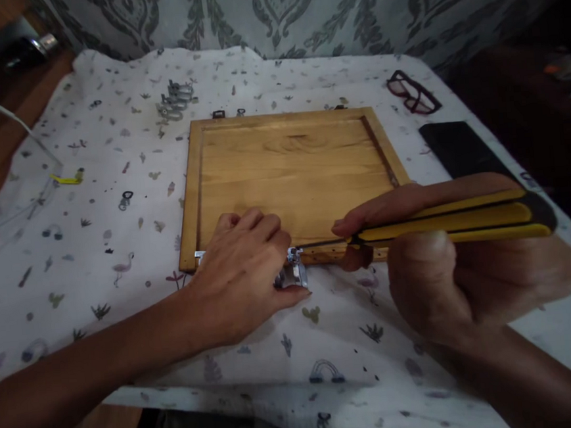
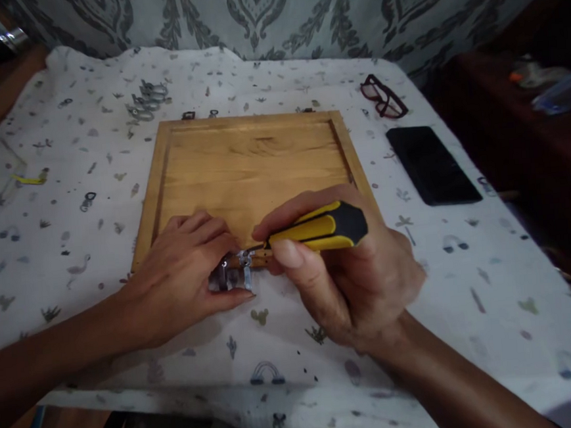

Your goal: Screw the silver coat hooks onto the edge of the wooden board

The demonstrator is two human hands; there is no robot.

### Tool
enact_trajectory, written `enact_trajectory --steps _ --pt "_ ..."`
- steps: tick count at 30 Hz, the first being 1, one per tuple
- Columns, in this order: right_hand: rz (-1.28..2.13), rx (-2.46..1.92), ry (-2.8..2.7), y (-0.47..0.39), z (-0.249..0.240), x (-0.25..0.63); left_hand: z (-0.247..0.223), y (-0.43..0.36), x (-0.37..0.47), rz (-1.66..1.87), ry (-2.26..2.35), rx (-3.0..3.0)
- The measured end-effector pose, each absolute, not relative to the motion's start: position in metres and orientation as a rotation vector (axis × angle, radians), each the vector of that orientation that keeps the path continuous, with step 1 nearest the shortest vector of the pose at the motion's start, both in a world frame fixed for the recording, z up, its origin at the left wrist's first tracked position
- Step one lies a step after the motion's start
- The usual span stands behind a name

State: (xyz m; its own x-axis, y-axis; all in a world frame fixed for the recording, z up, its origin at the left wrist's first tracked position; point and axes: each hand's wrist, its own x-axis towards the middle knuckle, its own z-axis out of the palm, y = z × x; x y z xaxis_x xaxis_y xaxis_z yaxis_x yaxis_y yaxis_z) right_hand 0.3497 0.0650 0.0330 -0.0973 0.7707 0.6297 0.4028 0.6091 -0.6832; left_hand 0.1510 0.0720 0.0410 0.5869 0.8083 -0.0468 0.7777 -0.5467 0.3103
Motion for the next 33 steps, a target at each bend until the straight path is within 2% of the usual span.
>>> enact_trajectory --steps 8,21,33 --pt "0.369 -1.01 -1.753 0.068 0.046 0.339 0.041 0.074 0.152 0.151 1.287 2.504" --pt "0.814 -0.967 -1.676 0.082 0.054 0.337 0.04 0.073 0.153 0.152 1.282 2.496" --pt "0.81 -0.919 -1.693 0.097 0.059 0.337 0.038 0.073 0.151 0.173 1.277 2.513"
